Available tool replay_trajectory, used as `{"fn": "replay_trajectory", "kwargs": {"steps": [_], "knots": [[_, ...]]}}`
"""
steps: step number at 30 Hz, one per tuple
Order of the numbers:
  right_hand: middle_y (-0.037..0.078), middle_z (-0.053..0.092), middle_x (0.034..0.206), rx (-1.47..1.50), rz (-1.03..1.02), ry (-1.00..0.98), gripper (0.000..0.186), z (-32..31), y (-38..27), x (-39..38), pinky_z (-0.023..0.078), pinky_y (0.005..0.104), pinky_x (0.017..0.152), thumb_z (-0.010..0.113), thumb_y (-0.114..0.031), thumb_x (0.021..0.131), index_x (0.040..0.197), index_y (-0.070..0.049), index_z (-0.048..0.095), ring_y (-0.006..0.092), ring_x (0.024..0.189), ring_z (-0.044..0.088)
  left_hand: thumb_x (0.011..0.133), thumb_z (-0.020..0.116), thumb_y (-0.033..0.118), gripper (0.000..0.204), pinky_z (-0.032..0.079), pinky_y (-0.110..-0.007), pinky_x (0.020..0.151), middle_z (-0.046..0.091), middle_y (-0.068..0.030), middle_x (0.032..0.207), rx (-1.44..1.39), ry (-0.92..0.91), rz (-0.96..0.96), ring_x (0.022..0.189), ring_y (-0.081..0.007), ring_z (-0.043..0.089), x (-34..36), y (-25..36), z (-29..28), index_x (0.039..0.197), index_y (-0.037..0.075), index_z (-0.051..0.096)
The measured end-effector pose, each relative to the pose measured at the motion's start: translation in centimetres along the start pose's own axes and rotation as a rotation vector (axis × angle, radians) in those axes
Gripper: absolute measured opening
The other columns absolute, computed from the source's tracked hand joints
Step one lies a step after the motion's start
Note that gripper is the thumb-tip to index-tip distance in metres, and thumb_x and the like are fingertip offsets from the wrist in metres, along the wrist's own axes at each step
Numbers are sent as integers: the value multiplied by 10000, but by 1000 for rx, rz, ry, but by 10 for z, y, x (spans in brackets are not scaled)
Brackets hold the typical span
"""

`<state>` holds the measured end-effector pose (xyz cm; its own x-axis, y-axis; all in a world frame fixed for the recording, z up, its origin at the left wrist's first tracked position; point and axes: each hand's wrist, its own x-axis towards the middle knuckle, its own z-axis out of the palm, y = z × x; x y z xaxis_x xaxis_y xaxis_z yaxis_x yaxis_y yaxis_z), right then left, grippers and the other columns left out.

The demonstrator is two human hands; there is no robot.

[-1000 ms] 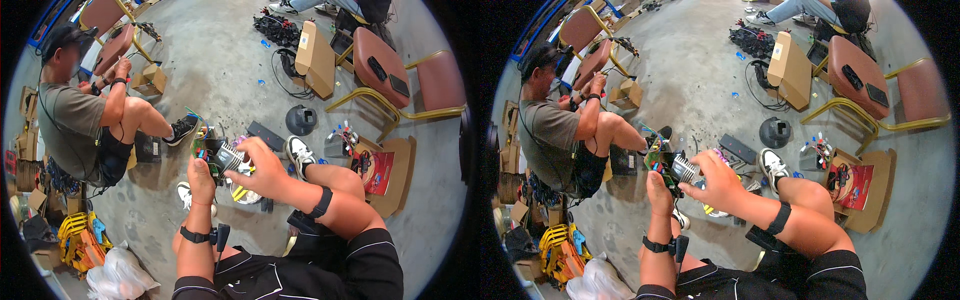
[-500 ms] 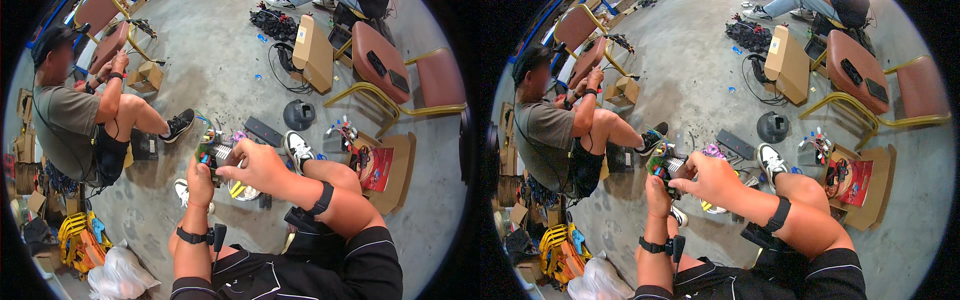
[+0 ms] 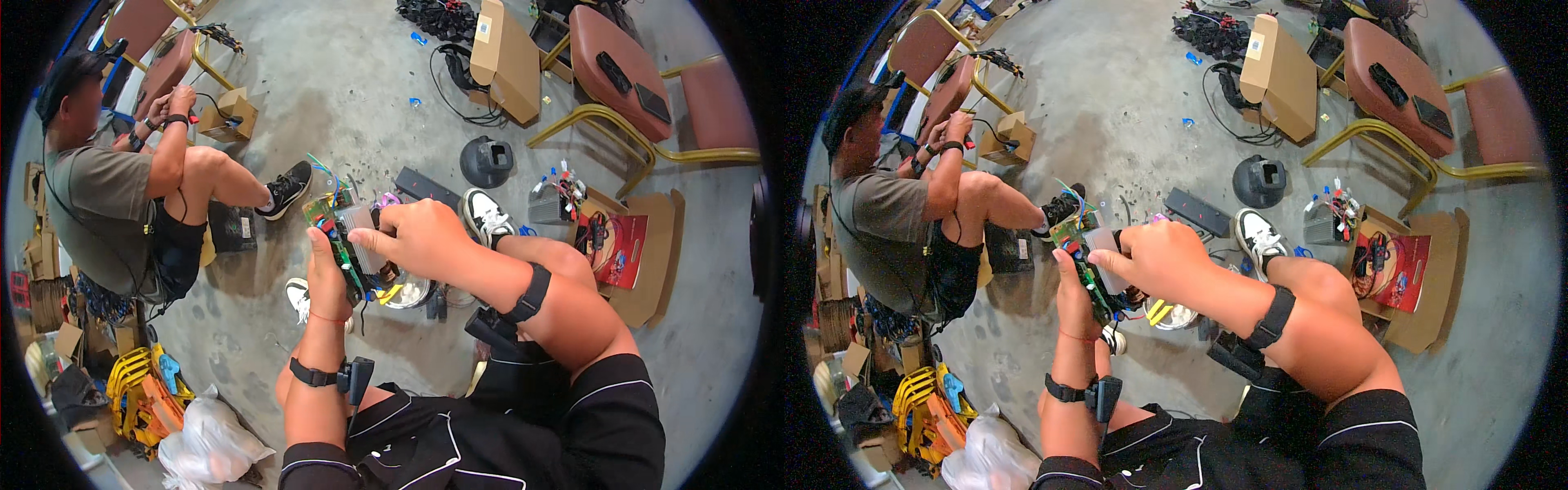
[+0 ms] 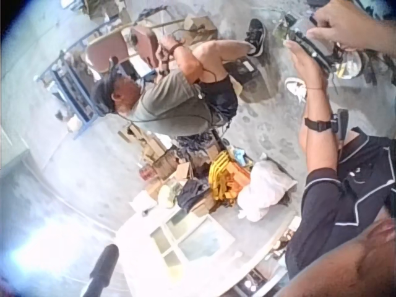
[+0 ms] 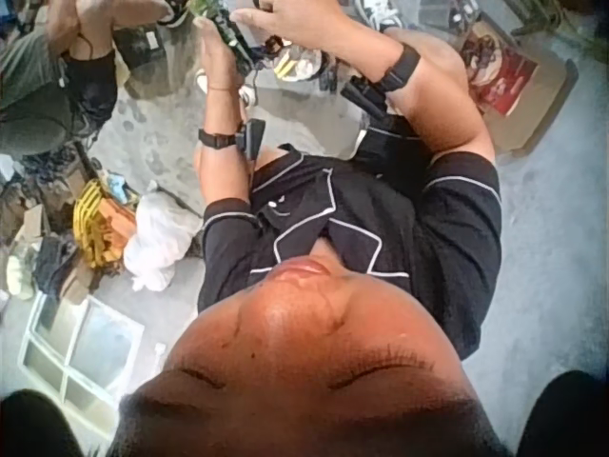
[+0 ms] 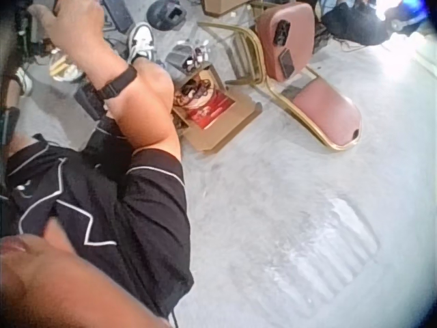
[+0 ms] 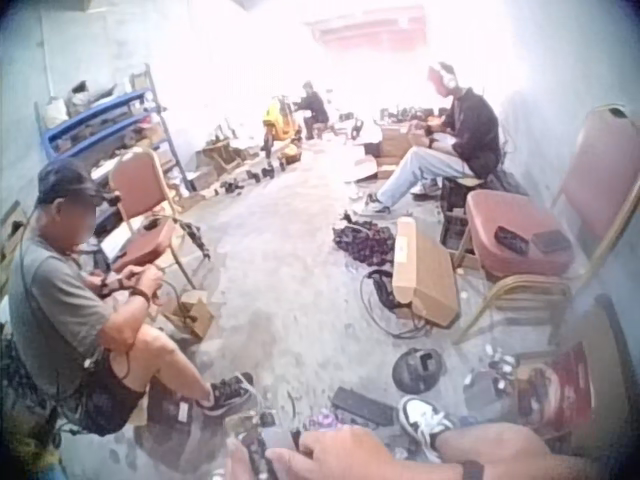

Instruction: Inspect and manipulate a circuit board assembly with a heat sink and wiring.

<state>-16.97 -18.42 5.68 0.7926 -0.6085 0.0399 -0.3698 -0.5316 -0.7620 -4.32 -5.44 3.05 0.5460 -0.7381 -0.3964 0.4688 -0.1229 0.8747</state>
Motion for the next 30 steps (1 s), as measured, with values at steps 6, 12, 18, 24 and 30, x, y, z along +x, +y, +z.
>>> {"fn": "replay_trajectory", "kwargs": {"steps": [6, 12, 18, 24, 30], "knots": [[134, 631, 631, 137, 81, -37, 483, 2, 3, 0, 472, 402, 550, 683, -480, 919, 749, -30, 653, 306, 565, 619, 1022, 287, 663, 733, 565, -412, 927, 645, -125, 1235, -246, -3, -124, 1108, -247, 659, 3, -3, 2, 1352, 50, 514], [84, 625, 785, 214, -45, -193, 293, 8, 5, -11, 500, 343, 620, 769, -317, 875, 927, -45, 670, 212, 738, 656, 1034, 331, 620, 635, 523, -434, 980, 642, -93, 1226, -413, 0, -72, 1124, -249, 642, 9, -7, -8, 1346, 99, 515], [97, 610, 1004, 105, -164, 75, 463, 24, -5, -20, 548, 370, 737, 840, -268, 776, 1104, -49, 599, 257, 859, 653, 1054, 459, 482, 468, 496, -404, 975, 660, -59, 1203, -317, -48, 91, 1092, -228, 641, 9, -9, -10, 1323, 107, 539], [157, 543, 1108, -6, -244, 129, 618, 28, -11, -16, 464, 447, 901, 848, -191, 687, 1206, -34, 552, 353, 1052, 540, 986, 587, 251, 508, 480, -396, 981, 527, -49, 1274, -272, 101, 227, 1160, -190, 557, 4, -19, 0, 1428, 147, 360], [134, 571, 1054, -23, -225, 214, 494, 26, -12, -8, 446, 427, 902, 797, -61, 666, 1113, -35, 587, 336, 1032, 552, 961, 691, 278, 675, 486, -379, 968, 516, -59, 1292, -192, 143, 280, 1149, -202, 553, 5, -28, 1, 1467, 125, 273]]}}
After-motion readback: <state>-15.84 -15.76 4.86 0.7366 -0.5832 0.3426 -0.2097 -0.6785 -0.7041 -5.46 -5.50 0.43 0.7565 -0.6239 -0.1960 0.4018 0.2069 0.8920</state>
